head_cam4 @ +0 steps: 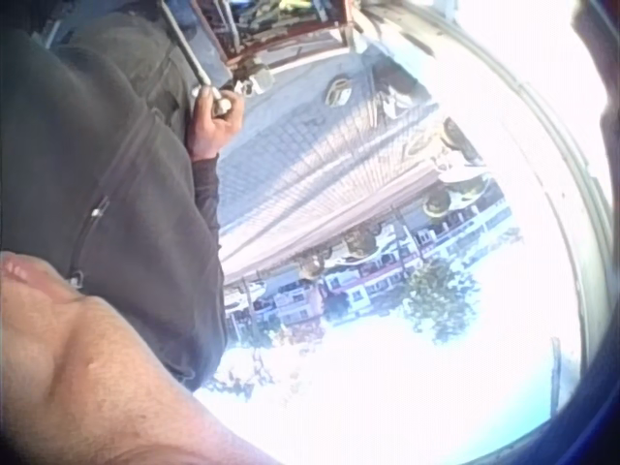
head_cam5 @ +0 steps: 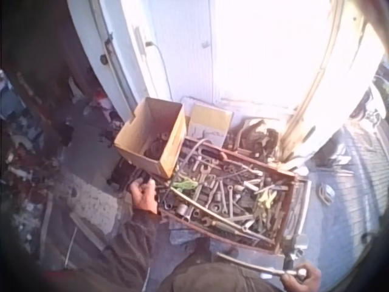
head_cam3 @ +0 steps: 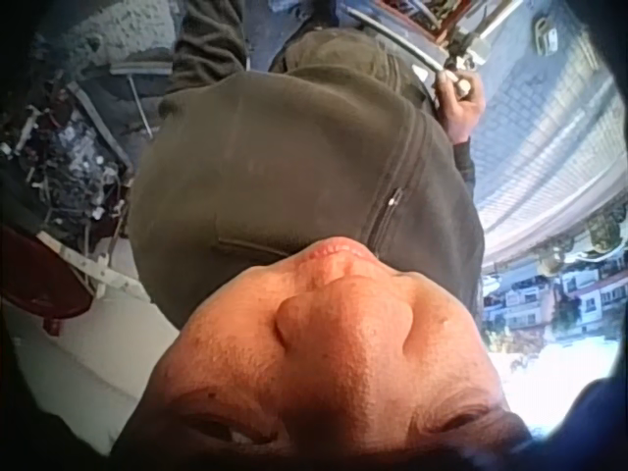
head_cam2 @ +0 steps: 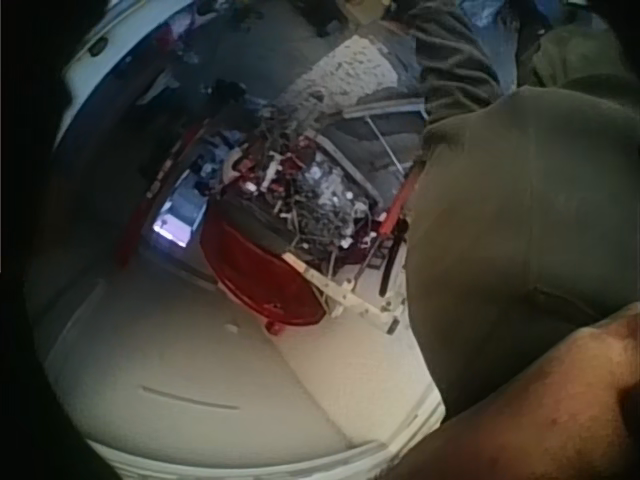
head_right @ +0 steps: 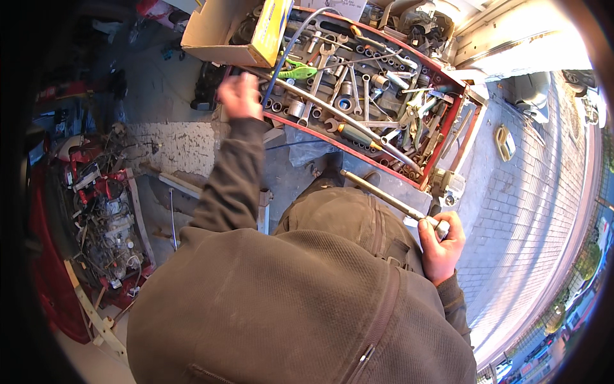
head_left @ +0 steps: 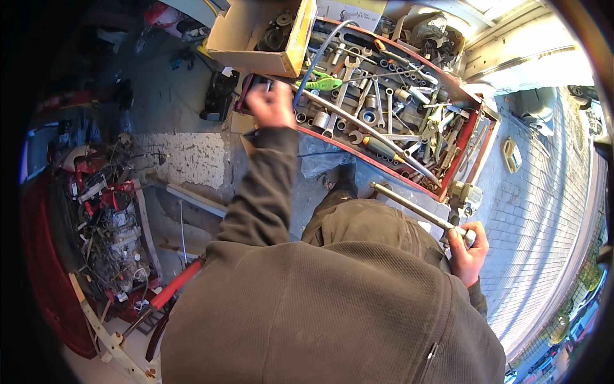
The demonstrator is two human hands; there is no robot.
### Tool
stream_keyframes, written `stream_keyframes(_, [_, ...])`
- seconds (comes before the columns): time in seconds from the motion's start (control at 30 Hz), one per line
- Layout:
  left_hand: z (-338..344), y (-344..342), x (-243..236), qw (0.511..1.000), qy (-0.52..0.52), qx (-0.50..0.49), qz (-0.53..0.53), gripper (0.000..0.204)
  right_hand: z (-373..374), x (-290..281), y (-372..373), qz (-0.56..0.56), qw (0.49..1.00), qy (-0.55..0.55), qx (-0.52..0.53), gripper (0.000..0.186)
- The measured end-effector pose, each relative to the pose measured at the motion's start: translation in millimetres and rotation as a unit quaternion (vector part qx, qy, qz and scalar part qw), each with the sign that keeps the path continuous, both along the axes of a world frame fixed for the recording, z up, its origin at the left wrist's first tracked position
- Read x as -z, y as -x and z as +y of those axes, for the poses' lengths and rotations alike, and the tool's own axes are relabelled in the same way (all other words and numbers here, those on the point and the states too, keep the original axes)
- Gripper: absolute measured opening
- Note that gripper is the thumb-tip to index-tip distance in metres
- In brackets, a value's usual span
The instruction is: The person selects a socket and ratchet from a tool cart, then walks to a red car with its hood open. They use the ratchet to tighten bolts on the engine, working with both hands to turn the tool and stabilize the engine components.
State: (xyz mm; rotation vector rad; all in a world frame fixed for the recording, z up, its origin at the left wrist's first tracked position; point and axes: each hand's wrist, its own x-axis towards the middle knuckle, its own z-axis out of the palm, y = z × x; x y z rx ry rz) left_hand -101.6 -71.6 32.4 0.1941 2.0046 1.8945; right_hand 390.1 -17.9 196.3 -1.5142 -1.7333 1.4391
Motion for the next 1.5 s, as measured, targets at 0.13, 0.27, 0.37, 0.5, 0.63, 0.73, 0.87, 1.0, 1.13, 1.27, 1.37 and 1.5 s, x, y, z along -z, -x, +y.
stream_keyframes(0.13, [4, 85, -67, 0.969, 0.0, 0.066, -0.24, 0.117, 2, 3, 1, -0.011, 1.0, -0.017, -0.011, 0.019])
stream_keyframes(0.27, [50, 105, -83, 0.962, 0.083, 0.078, -0.247, 0.078, 1, 3, 8, 0.025, 0.999, 0.021, -0.005, 0.019])
stream_keyframes(0.37, [65, 120, -86, 0.955, 0.096, 0.037, -0.277, 0.063, 0, -1, 14, 0.013, 1.0, 0.019, -0.008, 0.018])
stream_keyframes(0.5, [65, 137, -78, 0.952, 0.075, 0.061, -0.29, 0.062, 0, -4, 25, 0.021, 0.999, 0.026, 0.007, 0.018])
stream_keyframes(0.63, [70, 150, -62, 0.964, 0.047, 0.053, -0.256, 0.059, -1, -4, 35, 0.035, 0.999, 0.012, -0.009, 0.017])
stream_keyframes(0.73, [58, 156, -60, 0.949, -0.013, 0.033, -0.313, 0.049, -5, -2, 41, 0.038, 0.999, -0.009, -0.014, 0.016])
stream_keyframes(0.87, [-11, 155, -86, 0.929, -0.075, 0.02, -0.362, 0.044, -9, 2, 47, 0.046, 0.999, -0.003, 0.001, 0.023])
stream_keyframes(1.0, [-115, 143, -133, 0.945, -0.067, 0.024, -0.319, 0.041, -8, 3, 54, 0.064, 0.998, -0.019, -0.013, 0.02])
stream_keyframes(1.13, [-199, 88, -152, 0.981, -0.05, -0.111, -0.152, 0.024, -3, 4, 62, 0.085, 0.994, -0.021, -0.058, 0.017])
stream_keyframes(1.27, [-284, 6, -159, 0.984, 0.015, -0.153, -0.088, 0.018, -4, 8, 62, 0.09, 0.987, -0.038, -0.13, 0.017])
stream_keyframes(1.37, [-326, -53, -145, 0.971, -0.01, -0.194, -0.14, 0.017, -14, 14, 54, 0.084, 0.98, -0.028, -0.177, 0.016])
stream_keyframes(1.5, [-362, -113, -116, 0.947, 0.006, -0.248, -0.203, 0.013, -27, 24, 37, 0.06, 0.983, 0.035, -0.169, 0.016])
